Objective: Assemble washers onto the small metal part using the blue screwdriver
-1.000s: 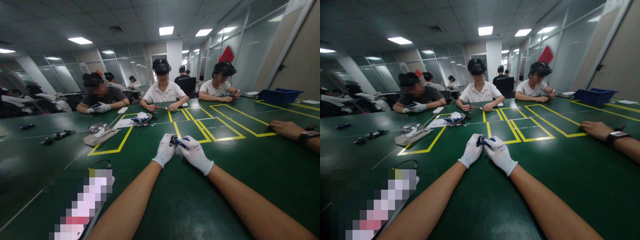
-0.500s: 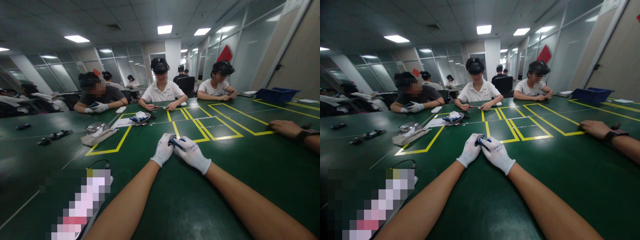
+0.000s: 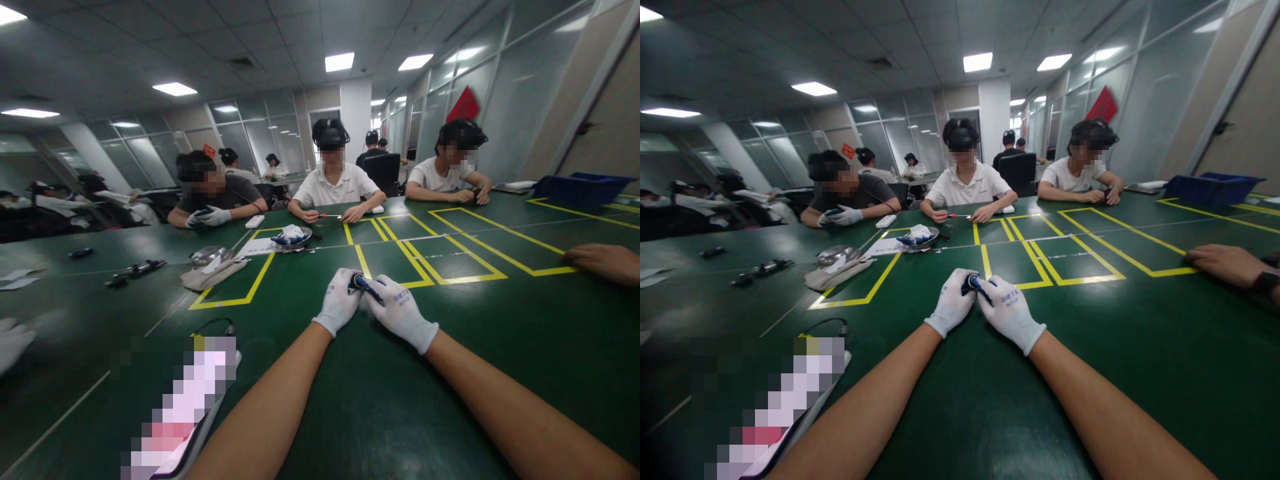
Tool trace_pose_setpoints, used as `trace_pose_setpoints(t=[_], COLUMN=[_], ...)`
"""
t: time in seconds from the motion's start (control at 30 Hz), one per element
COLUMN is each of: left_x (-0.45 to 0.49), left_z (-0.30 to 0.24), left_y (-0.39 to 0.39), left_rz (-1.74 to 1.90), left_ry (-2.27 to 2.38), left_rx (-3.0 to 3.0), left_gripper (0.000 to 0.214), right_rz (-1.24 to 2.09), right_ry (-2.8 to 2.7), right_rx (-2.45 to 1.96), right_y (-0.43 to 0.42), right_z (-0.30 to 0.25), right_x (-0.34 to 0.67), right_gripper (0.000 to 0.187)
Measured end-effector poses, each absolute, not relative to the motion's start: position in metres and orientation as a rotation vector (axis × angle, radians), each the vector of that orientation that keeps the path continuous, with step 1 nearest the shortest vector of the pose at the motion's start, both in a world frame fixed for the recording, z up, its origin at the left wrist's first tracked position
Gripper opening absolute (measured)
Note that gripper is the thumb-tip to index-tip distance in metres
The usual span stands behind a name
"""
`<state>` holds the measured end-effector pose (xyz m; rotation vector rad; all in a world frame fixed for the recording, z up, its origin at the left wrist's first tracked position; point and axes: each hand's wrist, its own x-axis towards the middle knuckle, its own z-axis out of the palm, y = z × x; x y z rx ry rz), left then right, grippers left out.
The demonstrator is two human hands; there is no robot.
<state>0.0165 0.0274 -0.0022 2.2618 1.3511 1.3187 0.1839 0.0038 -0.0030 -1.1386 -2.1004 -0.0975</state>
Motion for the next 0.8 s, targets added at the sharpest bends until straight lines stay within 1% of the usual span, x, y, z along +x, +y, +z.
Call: trace_pose_setpoints(t=[0.23, 0.8], left_x=[0.0144, 0.0114], left_z=[-0.0047, -0.0046], left_y=[0.0287, 0.0274], left_rz=[1.353, 1.346], left_ry=[1.351, 1.363], left_rx=[2.231, 2.272], left_gripper=[0.03, 0.032], right_rz=[-0.009, 0.132], right_ry=[-2.098, -2.158], right_rx=[-1.118, -1.111], right_y=[0.0023, -0.0019], right_z=[-0.0033, 0.0029], right_x=[0.1819, 0.1821], right_gripper=[0.023, 0.034])
